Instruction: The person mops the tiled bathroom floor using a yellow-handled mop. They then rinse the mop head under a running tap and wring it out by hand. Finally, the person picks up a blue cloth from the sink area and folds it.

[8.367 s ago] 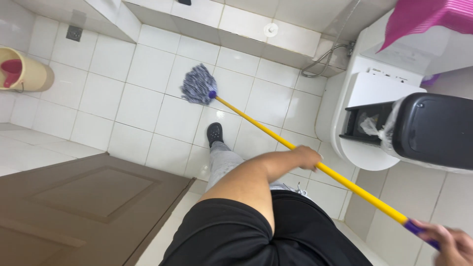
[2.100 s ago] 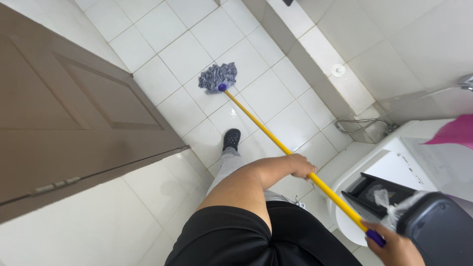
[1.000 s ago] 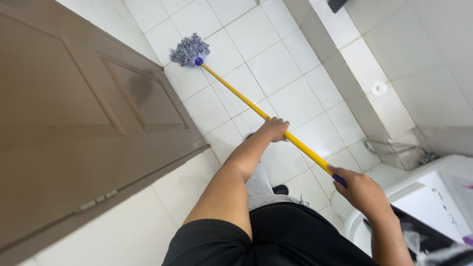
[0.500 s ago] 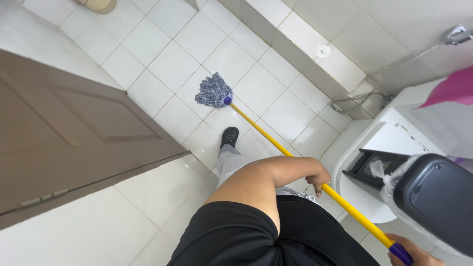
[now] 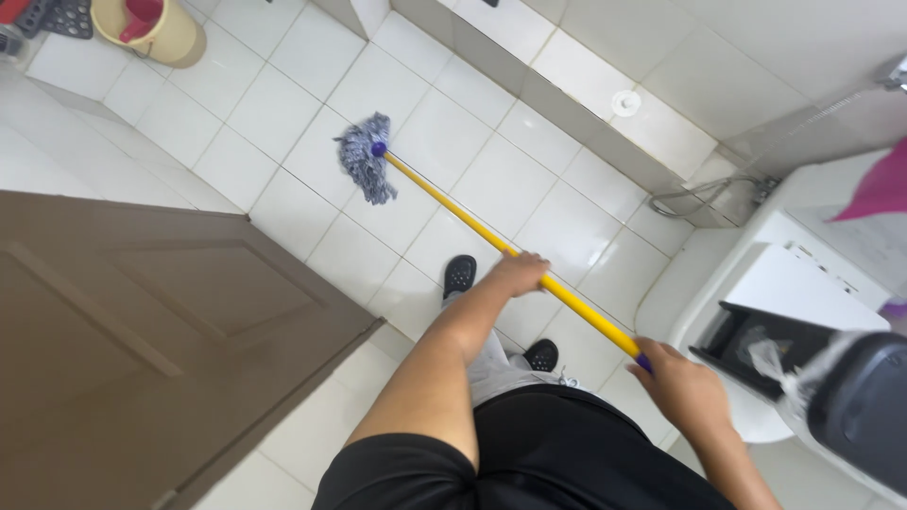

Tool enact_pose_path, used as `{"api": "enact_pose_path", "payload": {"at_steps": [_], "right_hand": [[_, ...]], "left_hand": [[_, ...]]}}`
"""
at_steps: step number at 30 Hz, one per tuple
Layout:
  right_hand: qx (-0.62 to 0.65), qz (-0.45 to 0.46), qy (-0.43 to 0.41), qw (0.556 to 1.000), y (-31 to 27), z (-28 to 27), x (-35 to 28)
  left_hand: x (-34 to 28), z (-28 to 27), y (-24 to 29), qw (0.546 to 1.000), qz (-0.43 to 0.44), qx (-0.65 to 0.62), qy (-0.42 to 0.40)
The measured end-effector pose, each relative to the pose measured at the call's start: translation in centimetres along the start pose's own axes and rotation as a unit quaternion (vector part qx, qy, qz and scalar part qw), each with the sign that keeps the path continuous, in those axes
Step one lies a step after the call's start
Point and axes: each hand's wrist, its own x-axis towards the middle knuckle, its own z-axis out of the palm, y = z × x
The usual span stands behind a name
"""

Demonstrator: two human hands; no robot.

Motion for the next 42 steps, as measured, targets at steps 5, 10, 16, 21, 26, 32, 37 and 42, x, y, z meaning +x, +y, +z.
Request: {"api": "enact_pose_path", "payload": {"at_steps": [5,10,16,21,26,32,37,42], "right_hand": [[0.033,-0.075,-0.004,0.997,-11.1,-2.0,10.8],[-0.02,-0.15,0.02,0.988,-18.2,-4.7,16.9],[-0.021,-0.162,0.006,0.987,-17.5,-5.2,16.1],[0.029,-0.095,-0.026,0.995,-11.4,-2.9,11.0],[0.099,0.026,-0.012,0.995,-2.4,-1.1,1.9],[0.169,0.257,-0.006,0.952,12.0,3.9,-14.0],[0.237,0.313,0.055,0.918,28.1,23.9,-26.2],[0.324,0.387,0.001,0.863,27.5,25.3,-27.8]], "left_hand": [[-1.7,-5.9,-12.2,0.983,-0.165,0.0,0.08],[-2.8,-10.5,-19.8,0.955,-0.255,-0.043,0.149],[-2.1,-9.3,-19.3,0.959,-0.249,-0.03,0.13],[0.4,-2.3,-14.4,0.963,-0.209,0.007,0.168],[1.5,1.8,-2.9,0.988,-0.107,0.038,0.101],[3.9,7.5,17.1,0.977,0.134,0.123,-0.112],[6.3,15.5,29.7,0.877,0.362,0.158,-0.274],[5.5,16.6,30.8,0.882,0.312,0.14,-0.325]]}}
